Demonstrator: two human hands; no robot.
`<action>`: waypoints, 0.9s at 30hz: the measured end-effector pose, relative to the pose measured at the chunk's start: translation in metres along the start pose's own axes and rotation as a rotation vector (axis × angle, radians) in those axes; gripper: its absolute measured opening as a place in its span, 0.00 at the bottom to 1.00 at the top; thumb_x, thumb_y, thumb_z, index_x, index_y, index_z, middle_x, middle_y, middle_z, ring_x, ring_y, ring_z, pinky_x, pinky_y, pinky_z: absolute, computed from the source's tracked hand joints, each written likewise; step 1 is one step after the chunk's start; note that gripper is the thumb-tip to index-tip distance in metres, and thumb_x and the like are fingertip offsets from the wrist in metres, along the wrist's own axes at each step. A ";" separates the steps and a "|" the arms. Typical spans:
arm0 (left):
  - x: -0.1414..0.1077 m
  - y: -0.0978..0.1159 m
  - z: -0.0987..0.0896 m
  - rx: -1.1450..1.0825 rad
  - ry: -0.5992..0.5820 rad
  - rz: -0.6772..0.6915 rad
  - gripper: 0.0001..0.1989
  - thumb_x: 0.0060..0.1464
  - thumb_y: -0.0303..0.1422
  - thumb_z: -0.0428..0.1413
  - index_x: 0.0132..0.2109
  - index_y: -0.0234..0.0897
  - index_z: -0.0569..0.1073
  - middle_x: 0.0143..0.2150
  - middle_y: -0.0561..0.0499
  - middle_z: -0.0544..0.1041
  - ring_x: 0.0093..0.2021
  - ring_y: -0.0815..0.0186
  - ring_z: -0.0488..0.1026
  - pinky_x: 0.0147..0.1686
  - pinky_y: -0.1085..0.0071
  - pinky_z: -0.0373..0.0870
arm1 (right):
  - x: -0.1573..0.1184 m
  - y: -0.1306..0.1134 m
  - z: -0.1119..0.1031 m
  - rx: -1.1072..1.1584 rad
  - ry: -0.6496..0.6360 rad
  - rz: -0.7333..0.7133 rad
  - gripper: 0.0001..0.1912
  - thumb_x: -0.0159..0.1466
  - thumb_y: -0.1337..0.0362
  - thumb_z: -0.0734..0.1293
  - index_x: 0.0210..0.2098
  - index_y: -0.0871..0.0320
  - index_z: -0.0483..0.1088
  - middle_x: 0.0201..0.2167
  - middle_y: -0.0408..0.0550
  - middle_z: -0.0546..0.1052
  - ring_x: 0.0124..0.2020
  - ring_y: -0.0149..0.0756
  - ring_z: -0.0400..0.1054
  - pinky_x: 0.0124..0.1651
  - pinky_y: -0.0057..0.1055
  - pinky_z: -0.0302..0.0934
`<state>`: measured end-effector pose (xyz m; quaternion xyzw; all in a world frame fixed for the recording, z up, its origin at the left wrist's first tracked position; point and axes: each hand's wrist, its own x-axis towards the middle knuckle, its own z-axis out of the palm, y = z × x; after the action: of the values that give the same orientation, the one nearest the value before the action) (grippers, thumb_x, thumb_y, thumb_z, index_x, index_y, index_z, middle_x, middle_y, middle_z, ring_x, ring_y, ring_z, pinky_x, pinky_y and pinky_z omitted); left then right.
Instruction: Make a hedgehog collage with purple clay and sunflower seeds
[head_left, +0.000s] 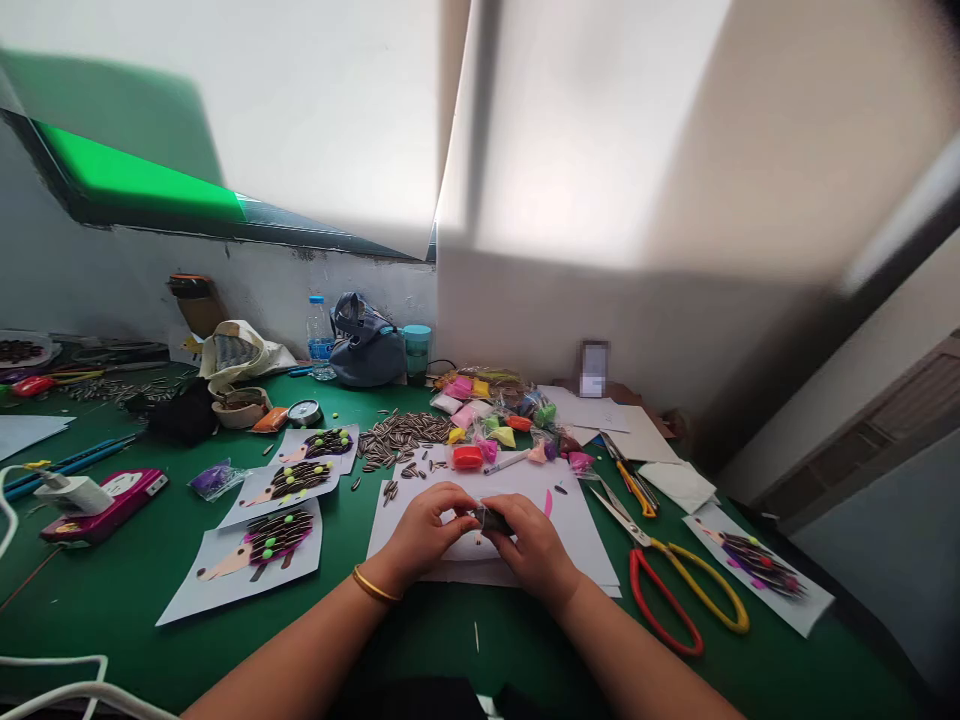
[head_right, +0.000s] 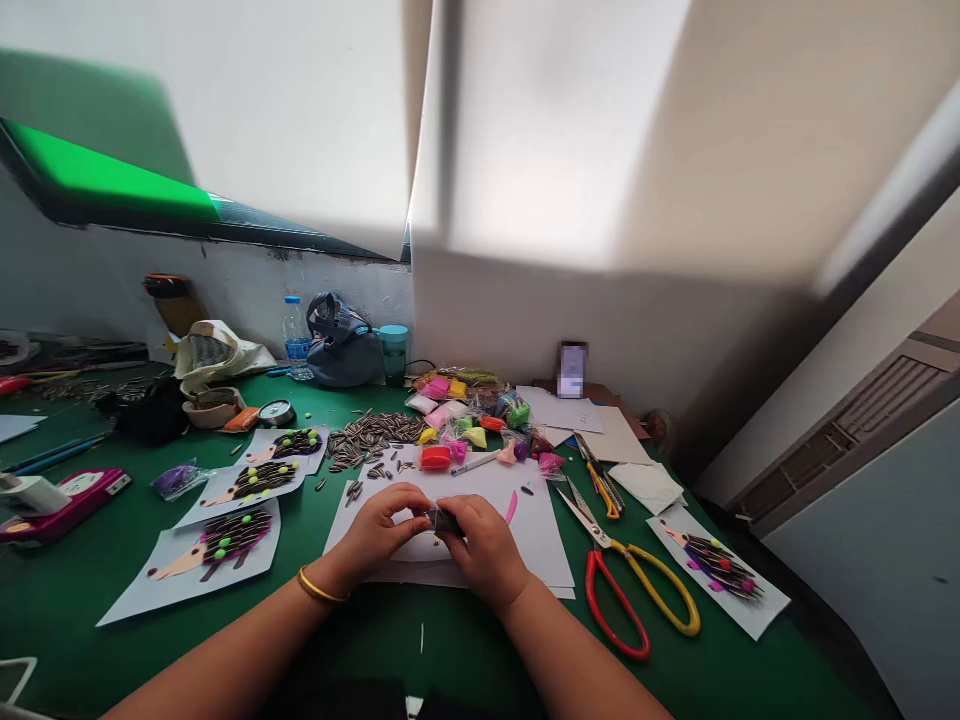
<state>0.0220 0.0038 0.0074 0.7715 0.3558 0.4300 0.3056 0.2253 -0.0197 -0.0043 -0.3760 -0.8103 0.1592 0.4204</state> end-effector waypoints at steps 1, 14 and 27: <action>0.000 0.001 0.001 -0.003 0.004 -0.003 0.04 0.53 0.30 0.62 0.38 0.39 0.77 0.37 0.51 0.76 0.39 0.64 0.73 0.42 0.67 0.70 | 0.000 0.000 0.000 -0.006 -0.003 -0.003 0.16 0.64 0.68 0.66 0.52 0.52 0.68 0.46 0.51 0.76 0.47 0.44 0.69 0.49 0.43 0.67; -0.004 0.010 0.005 0.355 -0.025 0.212 0.10 0.63 0.31 0.51 0.45 0.39 0.76 0.41 0.46 0.77 0.41 0.62 0.73 0.44 0.64 0.69 | -0.005 0.003 0.007 -0.087 0.099 -0.008 0.19 0.65 0.65 0.65 0.56 0.53 0.65 0.48 0.52 0.77 0.47 0.43 0.72 0.50 0.42 0.68; -0.002 -0.002 -0.005 0.558 0.199 0.186 0.12 0.62 0.33 0.52 0.50 0.42 0.76 0.46 0.45 0.78 0.46 0.57 0.75 0.45 0.60 0.71 | 0.042 0.041 -0.036 -0.638 -0.135 0.463 0.11 0.67 0.62 0.62 0.44 0.53 0.75 0.49 0.50 0.75 0.50 0.41 0.67 0.49 0.33 0.59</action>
<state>0.0159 0.0039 0.0069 0.8090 0.4161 0.4151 0.0051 0.2591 0.0368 0.0171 -0.6491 -0.7386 0.0143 0.1815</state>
